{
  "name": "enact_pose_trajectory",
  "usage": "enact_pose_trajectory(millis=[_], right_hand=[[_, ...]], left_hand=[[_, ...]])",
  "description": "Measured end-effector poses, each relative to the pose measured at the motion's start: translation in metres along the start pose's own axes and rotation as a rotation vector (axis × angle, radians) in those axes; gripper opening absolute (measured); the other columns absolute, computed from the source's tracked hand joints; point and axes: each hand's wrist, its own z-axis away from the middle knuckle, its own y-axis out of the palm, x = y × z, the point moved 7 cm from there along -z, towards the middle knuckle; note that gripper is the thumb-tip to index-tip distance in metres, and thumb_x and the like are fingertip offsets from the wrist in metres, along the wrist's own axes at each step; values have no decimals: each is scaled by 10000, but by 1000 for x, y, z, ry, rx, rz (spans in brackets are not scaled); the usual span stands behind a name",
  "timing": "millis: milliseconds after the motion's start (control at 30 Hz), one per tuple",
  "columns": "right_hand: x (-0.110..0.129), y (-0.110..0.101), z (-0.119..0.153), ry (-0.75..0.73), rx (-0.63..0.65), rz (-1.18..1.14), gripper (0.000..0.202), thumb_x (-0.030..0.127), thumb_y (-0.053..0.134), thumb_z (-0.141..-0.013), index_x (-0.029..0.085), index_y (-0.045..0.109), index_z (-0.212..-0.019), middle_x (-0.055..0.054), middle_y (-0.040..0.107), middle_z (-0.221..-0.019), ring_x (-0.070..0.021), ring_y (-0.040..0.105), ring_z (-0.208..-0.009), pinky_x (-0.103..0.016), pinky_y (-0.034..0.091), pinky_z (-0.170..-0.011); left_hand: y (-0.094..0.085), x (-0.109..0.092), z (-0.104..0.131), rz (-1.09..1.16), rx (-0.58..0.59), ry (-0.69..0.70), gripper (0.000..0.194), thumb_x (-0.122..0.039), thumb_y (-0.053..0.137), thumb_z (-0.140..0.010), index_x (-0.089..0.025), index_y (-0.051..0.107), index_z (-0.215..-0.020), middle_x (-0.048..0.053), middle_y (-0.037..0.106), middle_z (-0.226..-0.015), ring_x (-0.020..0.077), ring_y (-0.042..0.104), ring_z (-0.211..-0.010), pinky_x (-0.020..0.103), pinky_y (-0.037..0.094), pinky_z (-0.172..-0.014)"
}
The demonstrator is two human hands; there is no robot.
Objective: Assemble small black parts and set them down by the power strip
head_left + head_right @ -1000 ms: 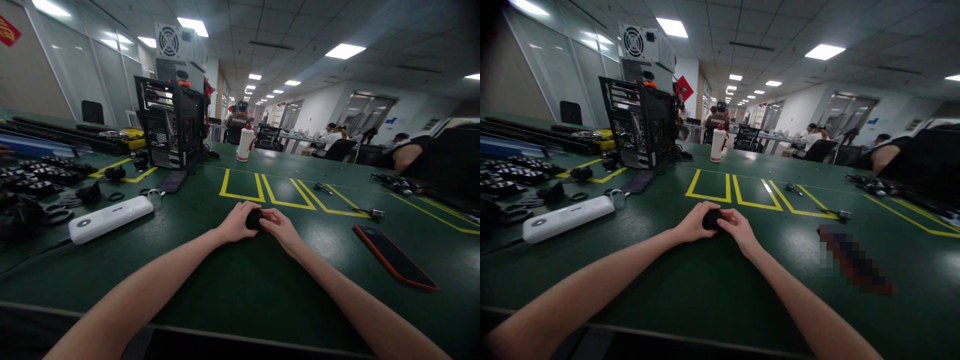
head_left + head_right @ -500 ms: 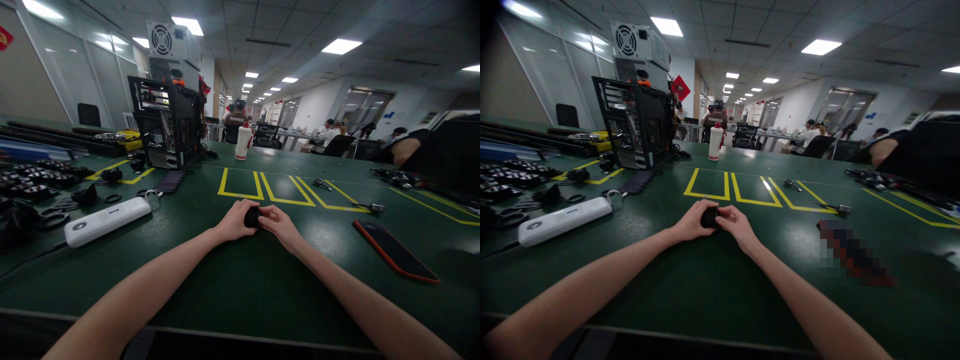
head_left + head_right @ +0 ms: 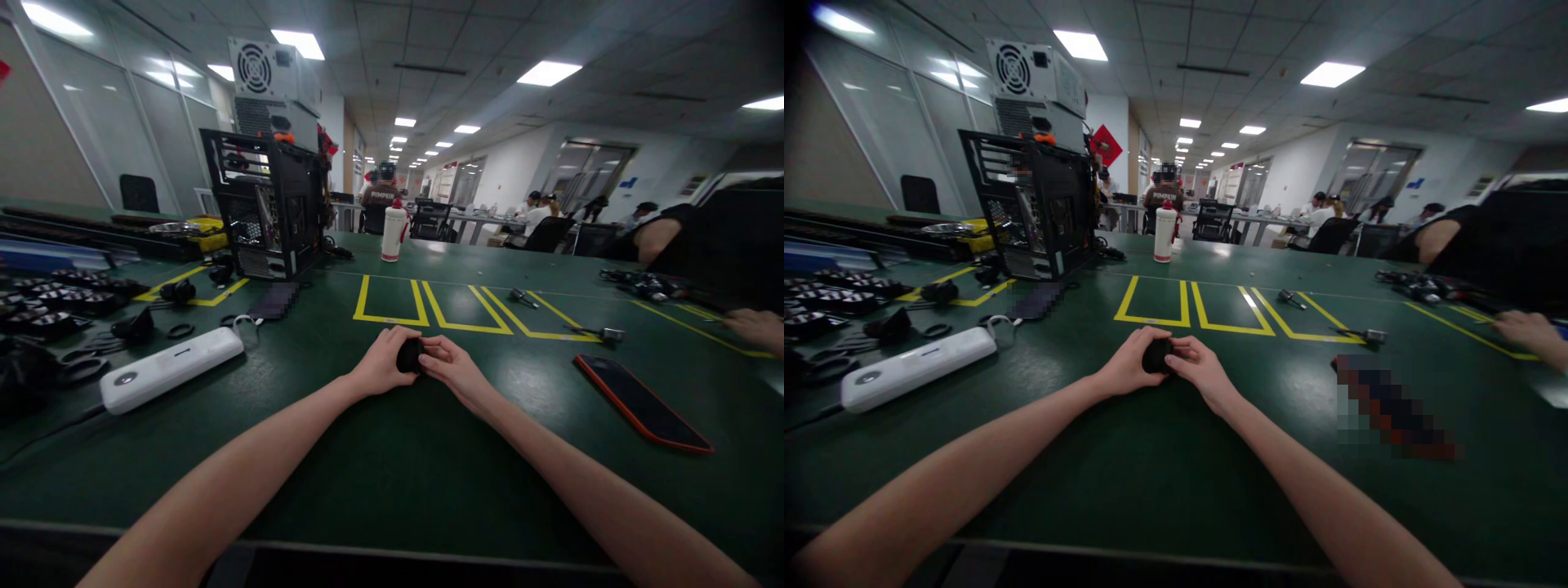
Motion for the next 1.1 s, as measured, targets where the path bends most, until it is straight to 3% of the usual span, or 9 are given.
enact_pose_trajectory(millis=[333,733,1100], right_hand=[[0,0,-3,-11,-16,9,346,213,664,-623,189,559,-952,-44,588,-1014,-178,541,-978,-370,380,-918],[1,-1,-1,-38,-61,25,301,252,659,-633,212,551,-912,-21,594,-938,-160,556,-908,-347,417,-851],[-3,2,-1,19,16,-12,343,207,681,-608,228,530,-915,-6,608,-901,-157,574,-885,-347,433,-823]], left_hand=[[0,1,0,18,-7,10,568,-191,638,-599,-209,399,-1115,55,489,-1079,222,458,-972,369,389,-838],[0,2,1,26,0,-27,579,-186,648,-584,-221,412,-1111,59,491,-1084,242,456,-991,396,389,-835],[1,1,0,1,-4,17,556,-185,636,-602,-204,400,-1105,60,484,-1077,229,449,-999,379,373,-866]])
